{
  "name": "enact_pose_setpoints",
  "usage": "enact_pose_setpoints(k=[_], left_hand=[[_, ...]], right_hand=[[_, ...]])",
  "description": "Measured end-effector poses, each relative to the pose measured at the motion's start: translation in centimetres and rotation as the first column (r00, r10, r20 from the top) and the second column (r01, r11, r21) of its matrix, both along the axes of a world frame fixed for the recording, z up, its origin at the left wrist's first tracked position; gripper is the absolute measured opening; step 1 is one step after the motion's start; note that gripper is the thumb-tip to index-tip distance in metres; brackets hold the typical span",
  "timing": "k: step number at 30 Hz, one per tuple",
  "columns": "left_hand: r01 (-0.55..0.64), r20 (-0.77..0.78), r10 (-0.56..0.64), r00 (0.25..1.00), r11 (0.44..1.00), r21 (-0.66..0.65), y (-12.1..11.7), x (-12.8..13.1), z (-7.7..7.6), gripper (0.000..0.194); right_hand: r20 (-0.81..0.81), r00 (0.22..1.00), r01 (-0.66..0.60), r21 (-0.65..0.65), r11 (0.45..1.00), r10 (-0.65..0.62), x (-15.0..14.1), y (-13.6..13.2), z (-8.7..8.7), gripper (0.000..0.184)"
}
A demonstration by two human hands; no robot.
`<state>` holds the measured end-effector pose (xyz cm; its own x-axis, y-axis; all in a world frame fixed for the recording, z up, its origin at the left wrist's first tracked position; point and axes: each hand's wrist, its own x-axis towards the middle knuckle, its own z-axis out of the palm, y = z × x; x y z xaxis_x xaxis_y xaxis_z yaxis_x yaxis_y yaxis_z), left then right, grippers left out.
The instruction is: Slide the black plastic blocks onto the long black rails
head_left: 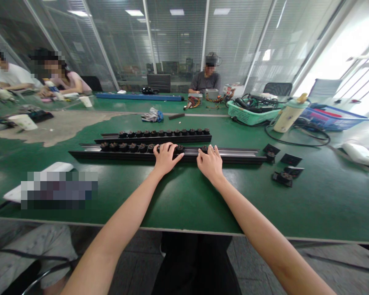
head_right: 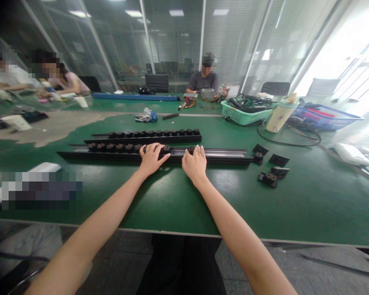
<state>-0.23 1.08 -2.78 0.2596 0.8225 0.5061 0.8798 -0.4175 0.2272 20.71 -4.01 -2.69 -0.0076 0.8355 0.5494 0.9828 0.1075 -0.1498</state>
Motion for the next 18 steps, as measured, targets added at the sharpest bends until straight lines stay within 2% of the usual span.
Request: enact_pose_setpoints(k=[5, 13, 18], left_hand=[[0.004, 0.006, -0.004, 1.000, 1.000, 0.003, 0.1, -0.1, -0.1, 0.047], [0.007, 0.009, -0.007, 1.000, 1.000, -0.002, 0.0, 0.0, 0.1, 0.047], [0.009, 0.006, -0.009, 1.000, 1.000, -0.005, 0.0, 0.0, 0.1, 0.047]], right_hand=[[-0.001, 1.000, 0.016, 0.029, 0.999, -0.016, 0.2, 0.0, -0.2, 0.046], [-0.030, 0.999, -0.033, 0.012, 0.999, 0.033, 1.6, 0.7, -0.1, 0.050], [-0.058, 0.995, -0.080, 0.018, 0.997, 0.081, 2.3, 1.4, -0.2, 0.045]])
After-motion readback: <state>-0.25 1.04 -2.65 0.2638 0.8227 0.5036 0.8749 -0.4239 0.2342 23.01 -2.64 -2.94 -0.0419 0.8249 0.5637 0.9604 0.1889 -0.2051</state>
